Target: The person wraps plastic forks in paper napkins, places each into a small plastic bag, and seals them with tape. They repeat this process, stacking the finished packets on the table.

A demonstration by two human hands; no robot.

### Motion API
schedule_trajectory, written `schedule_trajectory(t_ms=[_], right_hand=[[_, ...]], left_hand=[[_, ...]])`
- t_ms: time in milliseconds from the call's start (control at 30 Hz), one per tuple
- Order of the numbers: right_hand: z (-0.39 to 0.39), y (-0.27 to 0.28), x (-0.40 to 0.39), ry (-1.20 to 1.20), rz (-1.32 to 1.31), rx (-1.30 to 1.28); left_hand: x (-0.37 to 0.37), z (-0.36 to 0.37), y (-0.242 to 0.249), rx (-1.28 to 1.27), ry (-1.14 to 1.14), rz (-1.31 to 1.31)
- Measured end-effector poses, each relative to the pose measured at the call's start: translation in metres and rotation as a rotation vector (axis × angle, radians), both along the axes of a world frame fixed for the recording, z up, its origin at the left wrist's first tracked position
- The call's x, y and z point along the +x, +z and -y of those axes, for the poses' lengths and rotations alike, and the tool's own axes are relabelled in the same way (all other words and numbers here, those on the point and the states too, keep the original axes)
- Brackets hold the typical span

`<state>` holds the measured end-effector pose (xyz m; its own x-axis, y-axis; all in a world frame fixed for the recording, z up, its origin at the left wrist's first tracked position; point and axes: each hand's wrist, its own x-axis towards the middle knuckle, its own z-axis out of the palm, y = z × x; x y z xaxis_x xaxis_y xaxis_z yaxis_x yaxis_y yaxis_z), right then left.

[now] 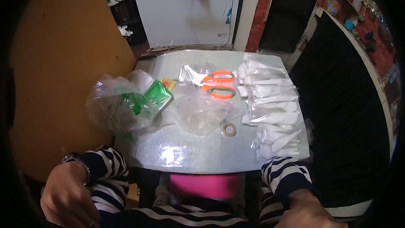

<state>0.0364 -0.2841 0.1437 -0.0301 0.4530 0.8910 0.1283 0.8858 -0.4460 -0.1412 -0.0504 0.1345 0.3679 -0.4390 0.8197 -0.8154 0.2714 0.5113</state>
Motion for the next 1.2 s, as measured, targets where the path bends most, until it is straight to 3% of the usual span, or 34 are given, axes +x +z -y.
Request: schedule_trajectory(t_ms=[167, 267, 400, 567, 700, 1200], right_hand=[[-0.004, -0.003, -0.004, -0.001, -0.066, 0.002], [-0.005, -0.005, -0.004, -0.012, -0.100, 0.001], [-0.012, -0.007, -0.005, -0.025, -0.085, 0.049], [-0.007, -0.003, 0.001, 0.029, -0.042, 0.016], [-0.004, -0.001, 0.004, 0.069, -0.017, 0.014], [0.005, 0.009, 0.010, 0.229, 0.074, 0.032]], left_hand=[[-0.002, -0.006, -0.009, 0.031, -0.024, -0.002], [-0.006, -0.006, 0.003, 0.114, 0.075, -0.088], [-0.009, 0.003, -0.011, 0.036, 0.215, 0.032], [0.002, -0.008, 0.000, 0.122, 0.112, 0.082], [-0.004, -0.005, -0.002, 0.046, 0.162, 0.069], [-0.004, -0.017, 0.023, 0.320, -0.015, 0.151]])
